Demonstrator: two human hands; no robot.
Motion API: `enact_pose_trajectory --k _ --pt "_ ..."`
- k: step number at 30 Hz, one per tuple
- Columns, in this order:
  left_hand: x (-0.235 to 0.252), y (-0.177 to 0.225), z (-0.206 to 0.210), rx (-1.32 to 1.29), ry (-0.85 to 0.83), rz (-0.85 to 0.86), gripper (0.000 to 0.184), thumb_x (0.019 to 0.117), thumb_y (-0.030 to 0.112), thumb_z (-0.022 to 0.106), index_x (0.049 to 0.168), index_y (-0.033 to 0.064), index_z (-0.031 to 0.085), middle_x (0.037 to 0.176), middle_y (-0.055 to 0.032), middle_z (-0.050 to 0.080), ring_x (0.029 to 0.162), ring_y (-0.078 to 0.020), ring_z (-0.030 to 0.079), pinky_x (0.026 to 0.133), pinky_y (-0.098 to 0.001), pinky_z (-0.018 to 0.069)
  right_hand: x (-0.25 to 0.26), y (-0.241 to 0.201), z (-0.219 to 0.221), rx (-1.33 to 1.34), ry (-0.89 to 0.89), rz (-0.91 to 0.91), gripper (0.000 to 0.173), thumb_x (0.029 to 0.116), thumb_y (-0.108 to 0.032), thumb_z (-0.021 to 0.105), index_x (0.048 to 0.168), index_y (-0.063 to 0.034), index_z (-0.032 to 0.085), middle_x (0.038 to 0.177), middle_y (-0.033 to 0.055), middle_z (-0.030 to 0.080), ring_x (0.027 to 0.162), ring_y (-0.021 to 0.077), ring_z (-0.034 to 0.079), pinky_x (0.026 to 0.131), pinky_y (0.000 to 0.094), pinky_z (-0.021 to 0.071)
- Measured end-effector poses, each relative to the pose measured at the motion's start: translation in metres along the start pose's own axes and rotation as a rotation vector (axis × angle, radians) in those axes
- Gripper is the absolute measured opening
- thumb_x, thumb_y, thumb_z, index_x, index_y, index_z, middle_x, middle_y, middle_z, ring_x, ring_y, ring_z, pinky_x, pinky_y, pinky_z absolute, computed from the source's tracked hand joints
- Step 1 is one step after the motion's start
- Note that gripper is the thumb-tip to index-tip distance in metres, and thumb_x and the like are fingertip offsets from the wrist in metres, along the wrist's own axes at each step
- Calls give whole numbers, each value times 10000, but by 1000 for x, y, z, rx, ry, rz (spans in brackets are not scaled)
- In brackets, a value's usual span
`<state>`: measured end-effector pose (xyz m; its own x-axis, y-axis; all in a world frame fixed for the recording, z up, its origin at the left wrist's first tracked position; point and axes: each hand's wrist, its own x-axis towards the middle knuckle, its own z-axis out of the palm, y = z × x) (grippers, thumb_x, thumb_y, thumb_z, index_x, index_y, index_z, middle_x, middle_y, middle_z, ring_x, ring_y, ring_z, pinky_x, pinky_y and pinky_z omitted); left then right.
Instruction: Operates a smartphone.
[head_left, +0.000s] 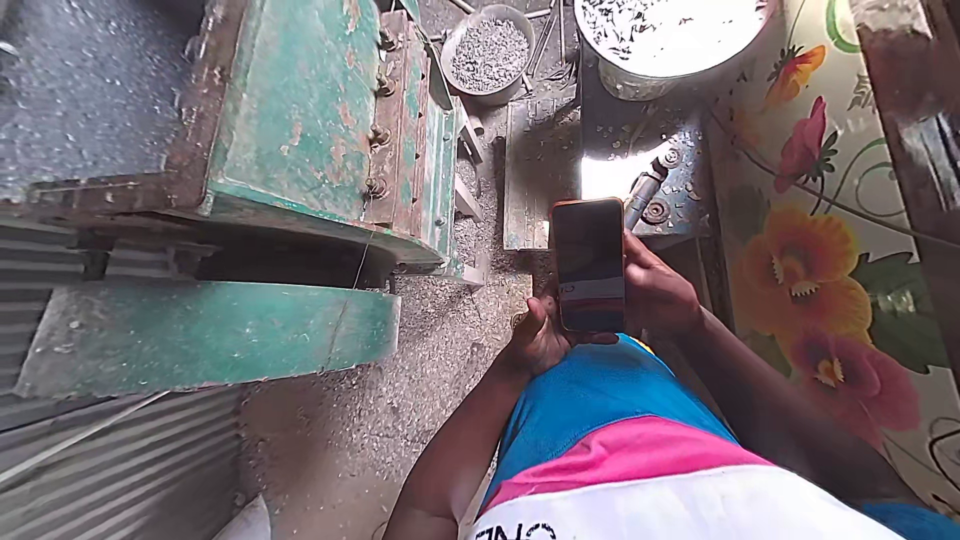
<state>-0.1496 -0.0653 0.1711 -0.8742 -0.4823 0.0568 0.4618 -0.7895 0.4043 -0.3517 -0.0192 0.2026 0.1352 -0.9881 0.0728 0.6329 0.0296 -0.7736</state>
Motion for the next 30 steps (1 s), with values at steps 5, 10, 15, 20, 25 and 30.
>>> enact_pose_trajectory --k 5,10,15,20,25,30 --pt "1 3 -3 9 8 20 871 885 617 688 1563 235 296 1442 -197 558 1254 -409 614 993 -582 545 -7 -4 8 -420 78 60 1101 805 -73 806 1639 -219 104 1419 78 576 1209 204 654 1007 369 585" --pt "4 6 -4 42 15 37 879 891 597 694 1560 225 261 1447 -178 555 1281 -393 598 1029 -590 522 -5 -1 3 -649 162 7 1075 791 -91 808 1635 -131 144 1423 60 576 1211 141 645 1000 319 586" --pt "8 9 -8 78 3 14 885 906 569 696 1574 226 228 1474 -193 526 1299 -421 577 1012 -613 528 5 -5 7 -557 392 -136 280 1023 -151 548 1283 -75 615 1014 9 737 876 87 722 778 252 623" --pt "12 12 -6 102 13 -4 906 896 578 704 1564 199 225 1450 -189 542 1271 -415 599 983 -609 549 18 -26 0 -673 401 -150 400 1063 -246 456 1404 -58 547 1164 13 692 1012 63 673 881 250 576" --pt "17 12 -5 144 -10 -11 885 915 569 684 1559 178 221 1442 -180 550 1266 -406 604 985 -602 553 40 -51 -6 -813 471 -276 232 1019 -126 500 1174 -41 649 977 -17 692 882 32 663 811 214 568" --pt "18 10 -8 154 -51 1 843 928 558 678 1544 186 239 1448 -185 544 1269 -412 600 982 -611 549 46 -53 -5 -945 546 -333 59 981 -97 613 1005 -65 656 856 -41 691 760 -2 663 711 167 570"
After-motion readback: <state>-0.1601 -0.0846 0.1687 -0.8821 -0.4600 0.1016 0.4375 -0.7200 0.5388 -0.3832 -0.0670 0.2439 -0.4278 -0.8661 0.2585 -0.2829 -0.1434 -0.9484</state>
